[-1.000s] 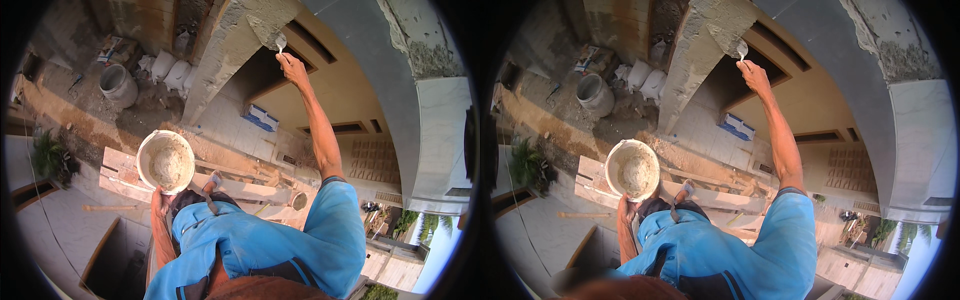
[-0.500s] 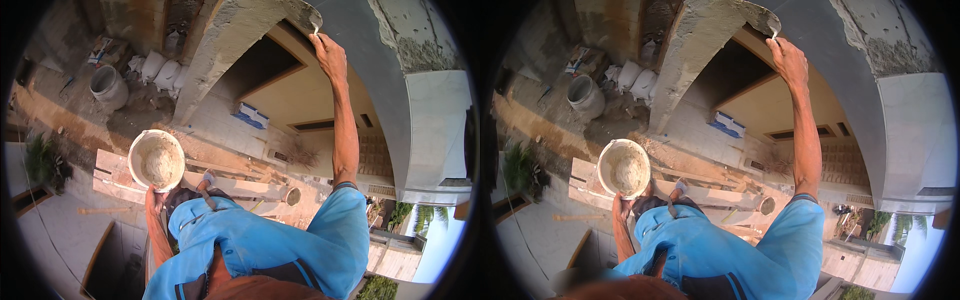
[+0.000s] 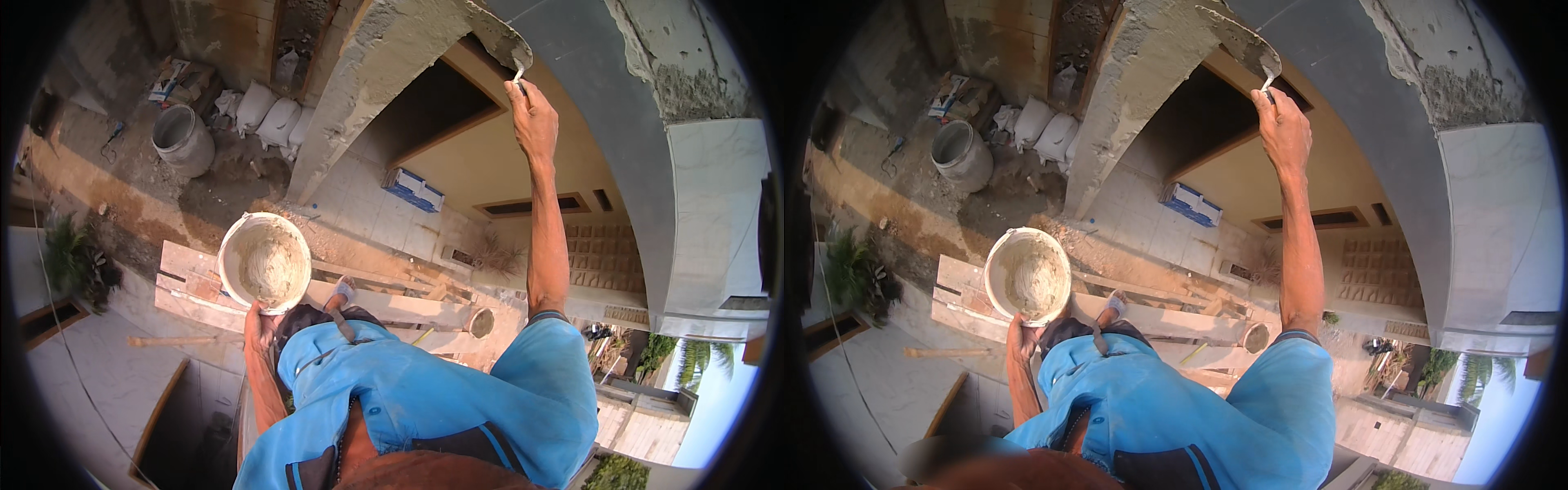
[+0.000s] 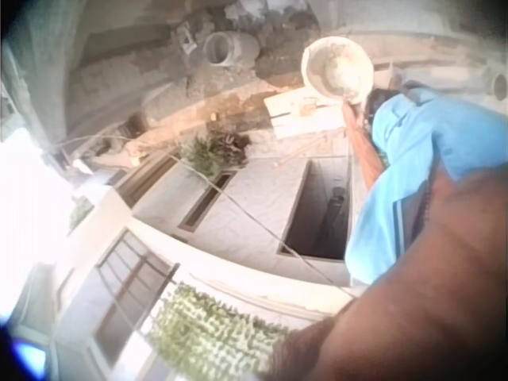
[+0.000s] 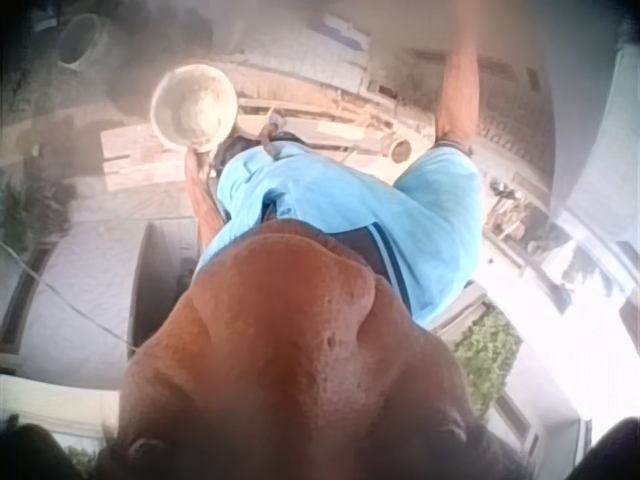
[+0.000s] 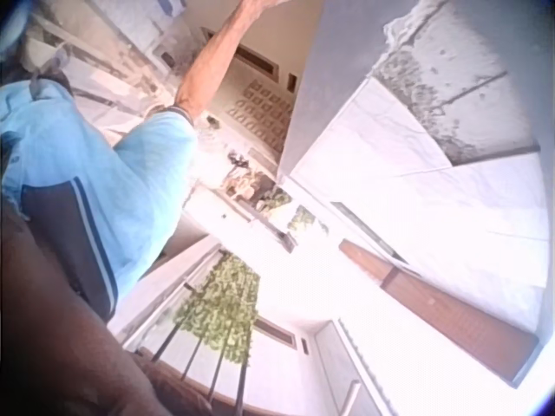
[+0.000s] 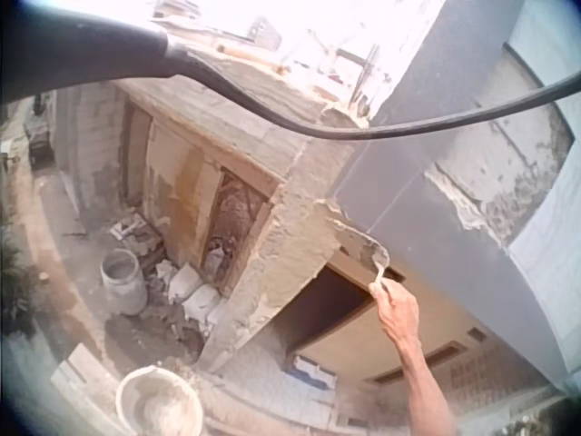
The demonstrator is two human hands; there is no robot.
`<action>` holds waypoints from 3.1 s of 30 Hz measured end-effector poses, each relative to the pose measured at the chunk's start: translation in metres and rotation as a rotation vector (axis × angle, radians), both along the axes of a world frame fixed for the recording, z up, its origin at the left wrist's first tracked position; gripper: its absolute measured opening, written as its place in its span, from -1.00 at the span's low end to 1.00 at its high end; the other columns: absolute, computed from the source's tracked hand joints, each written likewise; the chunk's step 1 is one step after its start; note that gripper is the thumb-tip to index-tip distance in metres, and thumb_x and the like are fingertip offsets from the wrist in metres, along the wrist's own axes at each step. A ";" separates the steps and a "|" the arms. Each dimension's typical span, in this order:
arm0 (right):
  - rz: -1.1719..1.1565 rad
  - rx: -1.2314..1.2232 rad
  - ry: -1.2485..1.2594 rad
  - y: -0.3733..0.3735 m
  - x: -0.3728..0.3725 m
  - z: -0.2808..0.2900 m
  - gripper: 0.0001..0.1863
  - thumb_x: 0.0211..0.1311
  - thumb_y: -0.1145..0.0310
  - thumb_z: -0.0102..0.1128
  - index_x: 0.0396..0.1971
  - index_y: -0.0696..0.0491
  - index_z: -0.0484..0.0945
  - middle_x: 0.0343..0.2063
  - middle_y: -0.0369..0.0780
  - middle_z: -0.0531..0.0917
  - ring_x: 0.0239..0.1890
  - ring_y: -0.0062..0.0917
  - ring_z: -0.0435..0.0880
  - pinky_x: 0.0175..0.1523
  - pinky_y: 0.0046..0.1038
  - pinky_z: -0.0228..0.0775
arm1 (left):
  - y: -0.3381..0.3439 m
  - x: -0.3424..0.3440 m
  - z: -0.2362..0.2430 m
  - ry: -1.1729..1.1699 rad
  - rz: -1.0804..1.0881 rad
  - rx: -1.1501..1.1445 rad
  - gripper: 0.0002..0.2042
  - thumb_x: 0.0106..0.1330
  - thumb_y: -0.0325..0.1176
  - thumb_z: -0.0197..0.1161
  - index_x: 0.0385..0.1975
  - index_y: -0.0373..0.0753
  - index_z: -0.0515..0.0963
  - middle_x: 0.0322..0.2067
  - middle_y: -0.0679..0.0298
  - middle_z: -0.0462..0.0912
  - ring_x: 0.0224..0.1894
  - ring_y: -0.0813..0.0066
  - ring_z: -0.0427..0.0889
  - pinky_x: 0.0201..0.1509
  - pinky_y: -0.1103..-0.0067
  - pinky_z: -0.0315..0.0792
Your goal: The person scoops plaster from a bucket with a trowel and applies it to a vertical wall surface. They repeatedly smooth the plaster on the wall while standing on a wooden scaffold.
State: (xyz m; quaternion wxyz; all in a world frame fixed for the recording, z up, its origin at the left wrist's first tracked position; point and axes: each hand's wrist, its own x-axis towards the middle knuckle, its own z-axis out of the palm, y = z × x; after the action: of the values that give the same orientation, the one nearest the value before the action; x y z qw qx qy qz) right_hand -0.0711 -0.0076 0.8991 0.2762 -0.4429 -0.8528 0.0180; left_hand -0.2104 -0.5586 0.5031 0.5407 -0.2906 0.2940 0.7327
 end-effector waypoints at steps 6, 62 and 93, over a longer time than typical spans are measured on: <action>0.105 -0.223 0.129 0.024 -0.037 -0.036 -0.41 0.42 -0.22 0.16 -0.04 0.06 0.70 -0.59 -0.26 0.56 -0.46 -0.52 0.55 -0.26 -0.38 0.42 | -0.004 -0.006 0.006 0.045 -0.029 -0.031 -0.48 0.30 -0.50 0.07 0.27 -0.53 0.27 0.22 -0.21 0.50 0.22 -0.12 0.59 0.28 0.06 0.59; 0.068 -0.605 0.006 0.090 -0.075 -0.146 -0.38 0.45 -0.21 0.01 -0.42 0.12 0.57 -0.61 -0.27 0.57 -0.48 -0.46 0.56 -0.26 -0.32 0.40 | 0.006 0.001 0.009 0.022 -0.006 -0.115 -0.52 0.41 -0.46 0.05 0.28 -0.52 0.25 0.23 -0.20 0.49 0.20 -0.09 0.61 0.24 0.07 0.62; 0.377 -0.047 0.160 0.354 -0.048 -0.145 -0.30 0.44 -0.32 0.02 -0.39 0.14 0.54 -0.49 -0.26 0.56 -0.35 -0.40 0.53 -0.09 -0.27 0.40 | 0.010 0.008 0.046 0.114 -0.050 -0.252 -0.50 0.59 -0.29 -0.03 0.41 -0.40 0.14 0.35 -0.16 0.38 0.29 -0.12 0.52 0.29 -0.06 0.53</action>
State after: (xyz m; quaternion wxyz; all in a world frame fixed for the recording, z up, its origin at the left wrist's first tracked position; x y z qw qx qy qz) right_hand -0.1191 0.3466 0.7541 0.3246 -0.2787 -0.8952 0.1245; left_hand -0.2028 -0.5487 0.5486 0.5005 -0.3065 0.4211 0.6915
